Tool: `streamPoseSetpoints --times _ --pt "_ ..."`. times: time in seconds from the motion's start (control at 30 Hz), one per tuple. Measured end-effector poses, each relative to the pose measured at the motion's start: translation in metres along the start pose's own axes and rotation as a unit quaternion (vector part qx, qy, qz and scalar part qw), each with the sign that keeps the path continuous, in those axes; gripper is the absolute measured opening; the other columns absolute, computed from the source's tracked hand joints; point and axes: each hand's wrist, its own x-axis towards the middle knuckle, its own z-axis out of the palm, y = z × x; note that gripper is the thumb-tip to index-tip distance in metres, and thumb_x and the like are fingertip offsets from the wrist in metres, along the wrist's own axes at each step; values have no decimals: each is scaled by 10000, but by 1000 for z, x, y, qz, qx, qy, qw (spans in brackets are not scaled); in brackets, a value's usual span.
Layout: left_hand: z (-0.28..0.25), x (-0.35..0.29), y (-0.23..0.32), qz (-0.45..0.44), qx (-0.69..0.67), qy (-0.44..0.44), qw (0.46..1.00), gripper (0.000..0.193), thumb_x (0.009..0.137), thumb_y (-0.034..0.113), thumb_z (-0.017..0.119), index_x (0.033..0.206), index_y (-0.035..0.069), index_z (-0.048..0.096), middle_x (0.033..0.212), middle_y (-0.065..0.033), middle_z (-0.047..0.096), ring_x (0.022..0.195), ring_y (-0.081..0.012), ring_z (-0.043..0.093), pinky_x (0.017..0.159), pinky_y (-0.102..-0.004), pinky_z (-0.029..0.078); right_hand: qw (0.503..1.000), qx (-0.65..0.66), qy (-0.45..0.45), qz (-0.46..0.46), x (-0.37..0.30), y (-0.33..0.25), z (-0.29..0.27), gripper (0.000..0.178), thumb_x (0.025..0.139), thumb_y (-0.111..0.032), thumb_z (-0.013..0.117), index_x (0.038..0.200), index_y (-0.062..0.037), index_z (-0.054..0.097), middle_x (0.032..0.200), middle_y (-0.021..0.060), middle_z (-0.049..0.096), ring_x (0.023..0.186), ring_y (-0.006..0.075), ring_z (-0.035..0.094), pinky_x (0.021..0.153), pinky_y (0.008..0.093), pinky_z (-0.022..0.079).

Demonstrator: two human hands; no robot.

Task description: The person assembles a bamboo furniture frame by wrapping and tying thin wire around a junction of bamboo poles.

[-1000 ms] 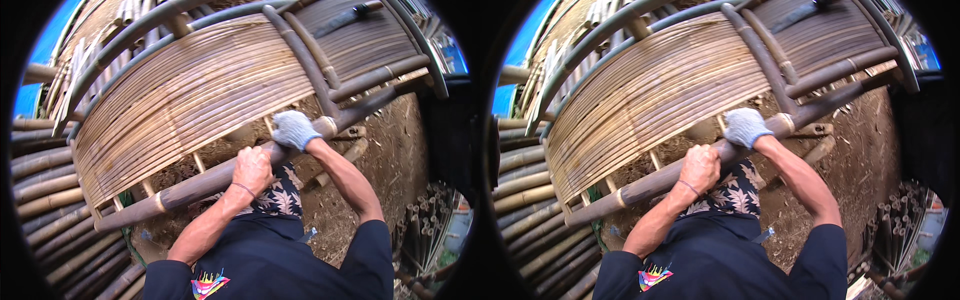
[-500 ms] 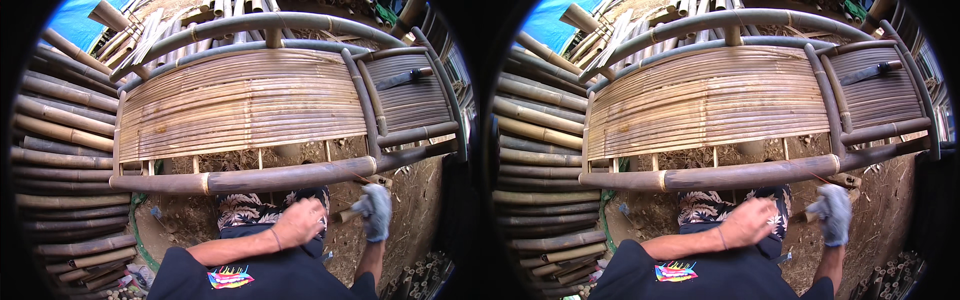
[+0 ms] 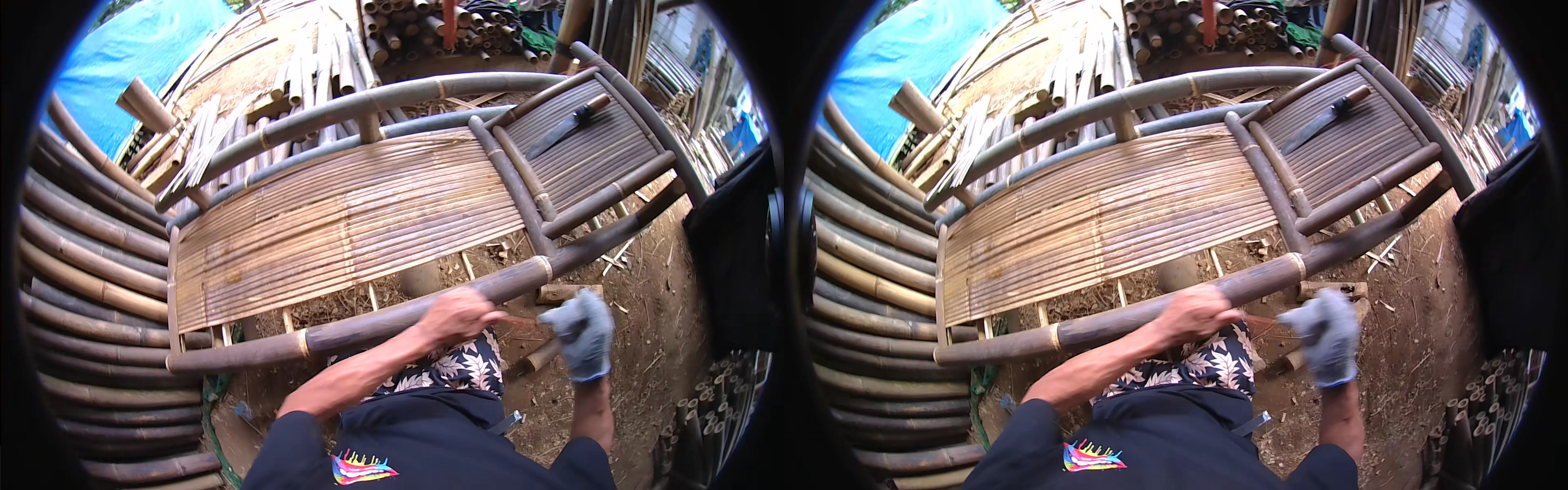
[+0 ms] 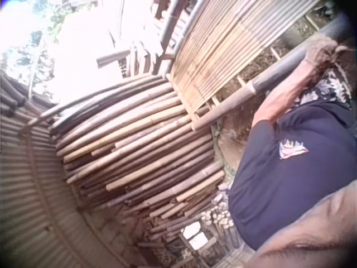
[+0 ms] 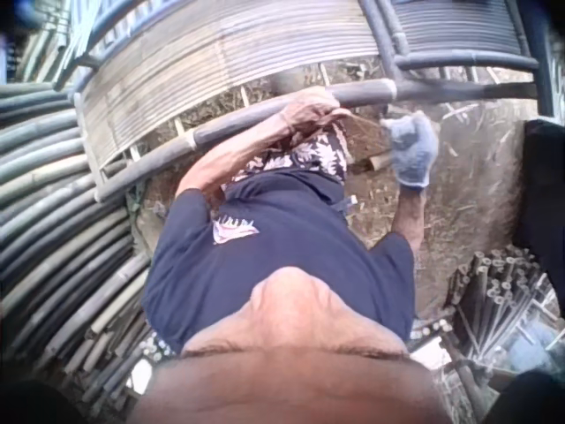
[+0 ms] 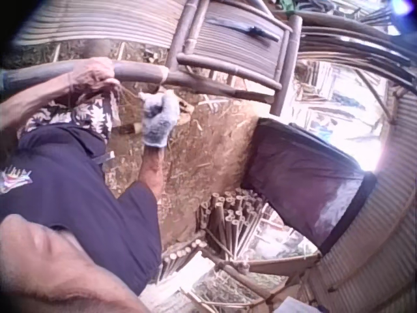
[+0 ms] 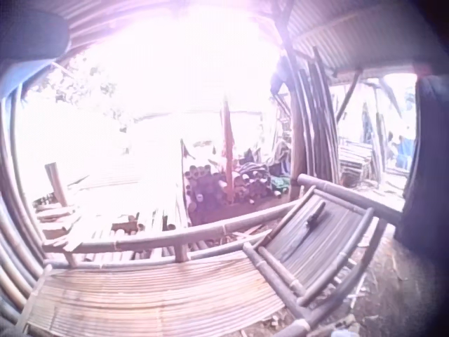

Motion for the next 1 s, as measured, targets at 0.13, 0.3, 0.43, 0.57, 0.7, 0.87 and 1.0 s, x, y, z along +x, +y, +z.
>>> streamPoseSetpoints --times 0.13,0.3,0.43,0.57,0.7,0.87,1.0 --pt "74 75 16 -20 -8 -100 995 527 998 456 520 630 86 591 637 -156 607 629 -346 617 618 -433 507 919 381 44 88 -9 35 -82 326 1051 -223 425 751 -97 426 689 -14 411 586 150 459 787 409 497" --pt "9 104 -60 -155 -15 -46 987 403 925 390 654 1117 35 642 1107 -203 629 1075 -376 598 906 -453 502 988 86 86 91 -23 50 -128 191 1025 -110 509 1087 39 611 895 70 611 846 186 625 849 397 563" --pt "-69 133 -221 -216 369 48 903 617 867 14 530 1451 196 448 1438 -130 465 1010 -307 648 761 -424 584 863 -95 407 284 -105 127 -394 341 966 -250 605 1204 -5 606 1107 127 660 1040 223 649 955 428 518" --pt "-136 138 -315 -263 470 -55 841 635 917 75 506 1517 229 365 1558 -57 377 1026 -313 657 761 -403 589 530 -730 372 217 -147 127 -415 553 940 -257 611 1414 -13 463 1413 230 507 1291 364 509 1081 461 406" --pt "-167 121 -346 -290 455 -150 828 379 885 118 544 1255 106 628 1218 -111 627 1126 -304 605 870 -416 561 847 -465 229 122 -46 113 -189 530 910 -78 606 1409 1 447 1276 156 559 1163 245 557 1047 350 421" --pt "-113 89 -270 -161 336 -28 928 91 771 60 593 839 52 653 883 -126 631 872 -296 636 713 -422 563 969 -77 -89 217 -2 82 22 522 946 -96 568 1431 0 402 1242 161 577 1107 241 596 977 364 492" --pt "-69 36 -62 -55 41 79 995 90 810 45 571 895 40 544 1016 -151 550 904 -318 610 718 -424 563 823 427 -198 318 12 91 100 842 955 -592 523 1519 -26 257 1397 235 476 1240 366 533 1053 477 453"
